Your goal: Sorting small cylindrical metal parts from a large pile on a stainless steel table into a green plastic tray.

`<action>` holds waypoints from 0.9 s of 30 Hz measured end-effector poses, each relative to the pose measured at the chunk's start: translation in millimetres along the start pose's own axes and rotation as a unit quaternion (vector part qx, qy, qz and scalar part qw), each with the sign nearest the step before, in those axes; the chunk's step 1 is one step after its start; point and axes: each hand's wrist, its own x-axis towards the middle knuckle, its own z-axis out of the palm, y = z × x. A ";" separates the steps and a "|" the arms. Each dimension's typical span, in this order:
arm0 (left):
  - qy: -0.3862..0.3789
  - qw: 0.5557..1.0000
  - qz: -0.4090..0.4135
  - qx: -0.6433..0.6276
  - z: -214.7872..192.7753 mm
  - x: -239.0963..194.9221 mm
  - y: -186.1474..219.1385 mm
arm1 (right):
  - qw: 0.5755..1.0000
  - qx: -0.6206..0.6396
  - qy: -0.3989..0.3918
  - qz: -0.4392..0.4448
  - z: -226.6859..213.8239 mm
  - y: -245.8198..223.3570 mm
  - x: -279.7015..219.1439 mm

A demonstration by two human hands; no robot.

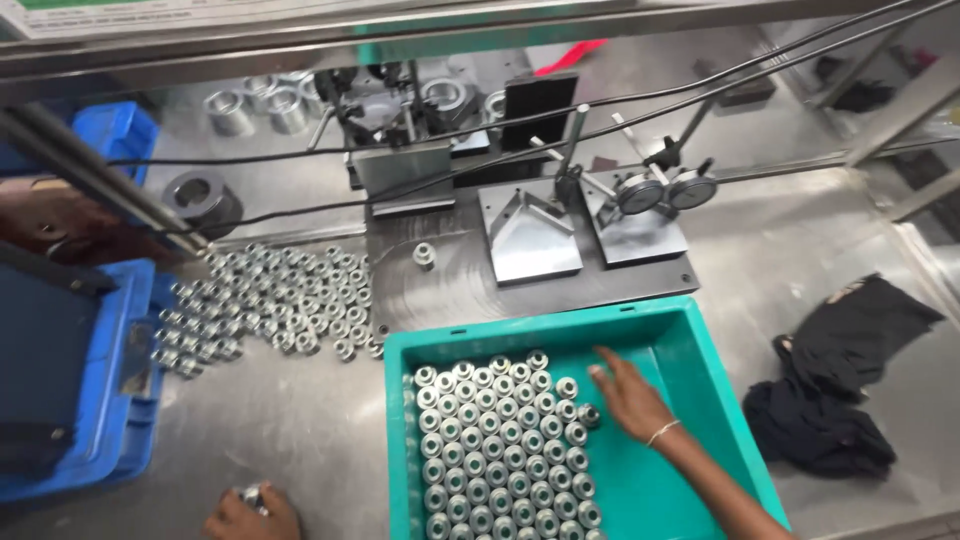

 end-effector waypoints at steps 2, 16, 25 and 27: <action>-0.013 1.000 -0.014 0.024 -48.1 10.8 24.7 | 0.999 -0.025 -0.013 -0.021 18.5 29.4 15.5; -0.069 0.996 -0.052 0.038 -61.3 17.4 36.1 | 0.978 0.133 -0.160 -0.018 -4.0 13.1 16.3; -0.106 0.981 -0.042 0.156 -14.3 12.8 16.0 | 0.999 -0.048 0.012 -0.001 30.1 3.3 20.4; -0.097 0.984 -0.041 0.140 -7.2 8.8 11.3 | 0.995 -0.015 0.093 -0.010 27.6 12.6 32.0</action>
